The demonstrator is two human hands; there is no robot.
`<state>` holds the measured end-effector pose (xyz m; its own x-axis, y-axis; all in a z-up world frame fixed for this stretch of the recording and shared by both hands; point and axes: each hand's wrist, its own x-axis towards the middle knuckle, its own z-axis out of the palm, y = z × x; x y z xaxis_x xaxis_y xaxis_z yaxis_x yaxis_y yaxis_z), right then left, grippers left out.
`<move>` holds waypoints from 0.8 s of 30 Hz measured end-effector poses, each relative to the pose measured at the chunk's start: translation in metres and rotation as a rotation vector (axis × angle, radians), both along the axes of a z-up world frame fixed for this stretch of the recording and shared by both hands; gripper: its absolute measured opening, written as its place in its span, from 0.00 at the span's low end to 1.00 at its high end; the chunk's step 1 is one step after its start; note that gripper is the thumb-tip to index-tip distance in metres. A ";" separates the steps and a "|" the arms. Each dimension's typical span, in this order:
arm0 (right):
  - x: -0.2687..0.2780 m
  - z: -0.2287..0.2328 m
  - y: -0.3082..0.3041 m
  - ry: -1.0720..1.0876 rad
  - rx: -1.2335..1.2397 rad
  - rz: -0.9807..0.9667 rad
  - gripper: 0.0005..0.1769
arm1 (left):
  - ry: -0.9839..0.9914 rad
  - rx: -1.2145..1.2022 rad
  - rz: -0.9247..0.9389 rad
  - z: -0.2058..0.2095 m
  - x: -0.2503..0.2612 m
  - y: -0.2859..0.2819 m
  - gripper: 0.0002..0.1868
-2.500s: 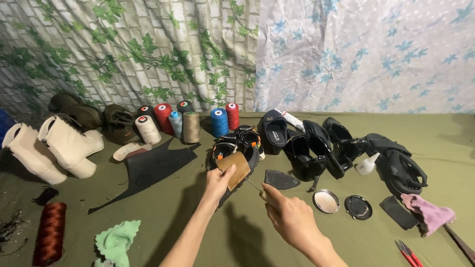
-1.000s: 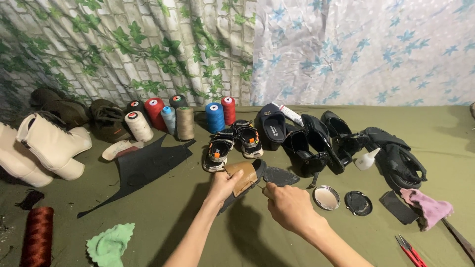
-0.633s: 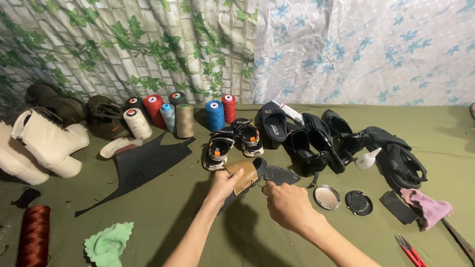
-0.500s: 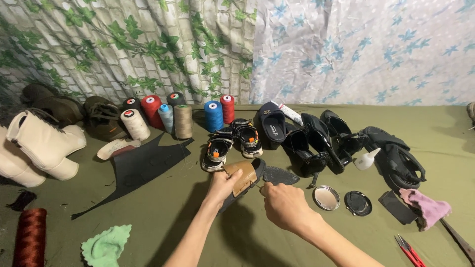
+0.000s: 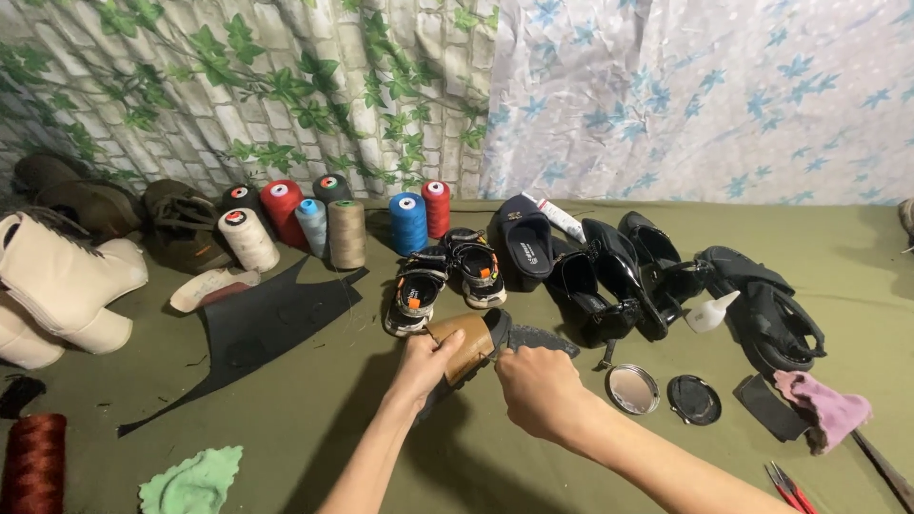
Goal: The person uses a pointed awl to repeatedly puncture the upper part of a brown slide sandal. They hold the sandal with one hand and guide the tool with the other, working on the strap area while surrounded by other footwear and repair supplies.
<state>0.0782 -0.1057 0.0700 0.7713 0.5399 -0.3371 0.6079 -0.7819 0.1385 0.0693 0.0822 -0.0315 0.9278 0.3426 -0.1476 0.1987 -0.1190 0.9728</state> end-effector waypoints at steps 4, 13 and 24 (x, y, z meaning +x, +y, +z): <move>0.004 0.000 0.008 -0.018 -0.045 0.024 0.11 | 0.034 0.023 -0.008 0.003 -0.002 -0.003 0.34; 0.006 0.020 0.023 0.087 -0.076 -0.014 0.09 | 0.050 0.044 -0.005 -0.011 0.004 0.004 0.34; 0.026 0.027 0.020 0.125 0.198 -0.026 0.12 | 0.099 0.026 0.070 -0.062 0.022 0.011 0.27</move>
<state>0.1044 -0.0855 0.0970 0.7449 0.5855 -0.3199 0.5900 -0.8019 -0.0941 0.0912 0.0931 -0.0932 0.8829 0.4110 -0.2271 0.3021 -0.1268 0.9448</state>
